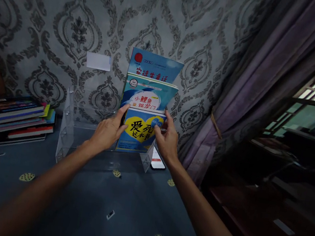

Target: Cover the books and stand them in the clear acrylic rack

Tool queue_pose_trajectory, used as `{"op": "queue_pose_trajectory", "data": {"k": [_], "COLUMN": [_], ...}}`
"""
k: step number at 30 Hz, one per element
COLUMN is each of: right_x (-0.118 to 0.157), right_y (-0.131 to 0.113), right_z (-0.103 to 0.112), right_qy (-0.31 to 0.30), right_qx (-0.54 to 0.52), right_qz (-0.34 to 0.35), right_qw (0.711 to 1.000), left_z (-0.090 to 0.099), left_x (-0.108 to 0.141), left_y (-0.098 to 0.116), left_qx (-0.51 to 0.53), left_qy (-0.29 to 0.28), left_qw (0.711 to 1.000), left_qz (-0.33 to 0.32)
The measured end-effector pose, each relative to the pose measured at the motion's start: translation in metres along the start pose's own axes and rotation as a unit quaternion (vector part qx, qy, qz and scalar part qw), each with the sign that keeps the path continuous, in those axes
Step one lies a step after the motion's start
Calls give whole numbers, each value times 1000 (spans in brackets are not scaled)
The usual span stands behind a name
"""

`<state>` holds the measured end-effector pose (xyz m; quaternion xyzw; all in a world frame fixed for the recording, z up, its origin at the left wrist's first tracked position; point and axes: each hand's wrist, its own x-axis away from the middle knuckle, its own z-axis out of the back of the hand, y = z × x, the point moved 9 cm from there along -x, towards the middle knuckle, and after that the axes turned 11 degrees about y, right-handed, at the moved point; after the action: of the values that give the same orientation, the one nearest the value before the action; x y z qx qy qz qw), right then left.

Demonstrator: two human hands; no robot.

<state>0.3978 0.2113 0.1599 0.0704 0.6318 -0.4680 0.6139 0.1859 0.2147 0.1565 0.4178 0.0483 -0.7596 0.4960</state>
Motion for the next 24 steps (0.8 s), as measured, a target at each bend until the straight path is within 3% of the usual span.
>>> {"op": "queue_pose_trajectory", "data": {"k": [4,13,24], "right_x": [-1,0,-2], "right_y": [2,-3,-8], "right_z": [0,2,3], "right_qy": [-11,-23,-26], "right_qx": [-18,-35,-6], "right_qz": [-25,-50,-35], "right_qw": [999,998,999], "left_z": [1,-4,-8], "left_x": [1,10,11], "left_y": [1,-8,-11], "left_qx": [0,51,46], "left_qy": [-7,52,90], "left_qw": [1000,997,994], "left_qz": [4,-18,-35]}}
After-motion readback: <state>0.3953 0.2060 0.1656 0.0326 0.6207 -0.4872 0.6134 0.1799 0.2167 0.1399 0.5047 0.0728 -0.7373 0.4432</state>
